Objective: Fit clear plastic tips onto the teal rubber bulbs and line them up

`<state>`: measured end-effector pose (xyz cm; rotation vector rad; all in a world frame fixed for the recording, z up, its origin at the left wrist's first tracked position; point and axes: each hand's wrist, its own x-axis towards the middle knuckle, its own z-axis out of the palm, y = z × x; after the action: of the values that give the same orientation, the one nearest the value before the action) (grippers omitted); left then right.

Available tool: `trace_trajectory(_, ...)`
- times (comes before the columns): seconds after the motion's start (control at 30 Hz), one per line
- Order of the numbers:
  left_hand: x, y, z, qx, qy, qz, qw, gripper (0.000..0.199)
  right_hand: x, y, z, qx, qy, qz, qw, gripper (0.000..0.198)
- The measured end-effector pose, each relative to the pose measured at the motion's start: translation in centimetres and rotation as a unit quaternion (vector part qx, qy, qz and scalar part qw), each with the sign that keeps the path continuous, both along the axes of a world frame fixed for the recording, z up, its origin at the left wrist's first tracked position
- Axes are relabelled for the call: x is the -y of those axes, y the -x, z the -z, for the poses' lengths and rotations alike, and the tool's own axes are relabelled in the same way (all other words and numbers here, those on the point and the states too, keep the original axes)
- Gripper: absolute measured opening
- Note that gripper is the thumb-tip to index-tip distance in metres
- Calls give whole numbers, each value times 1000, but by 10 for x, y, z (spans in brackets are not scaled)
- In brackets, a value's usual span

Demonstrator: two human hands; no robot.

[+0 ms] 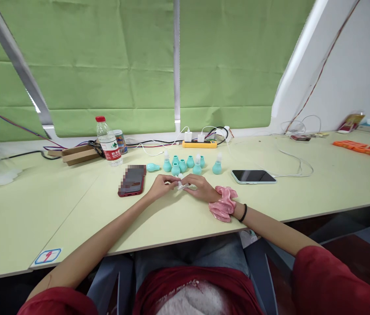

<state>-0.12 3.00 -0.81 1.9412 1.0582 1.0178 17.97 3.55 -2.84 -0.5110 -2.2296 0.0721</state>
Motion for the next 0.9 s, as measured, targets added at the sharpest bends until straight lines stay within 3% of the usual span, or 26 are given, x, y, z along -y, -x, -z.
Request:
trace_trajectory(0.5, 3, 4, -6, 21, 23, -7, 999, 26, 0, 0, 1, -24, 0, -20, 1000, 11)
trace_trajectory(0.7, 5, 3, -9, 6, 20, 4, 1000, 29, 0, -1, 2, -43, 20, 4, 999, 13)
trace_trajectory(0.9, 7, 1, -4, -20, -49, 22, 998, 30, -1, -1, 4, -48, 4, 12, 999, 12)
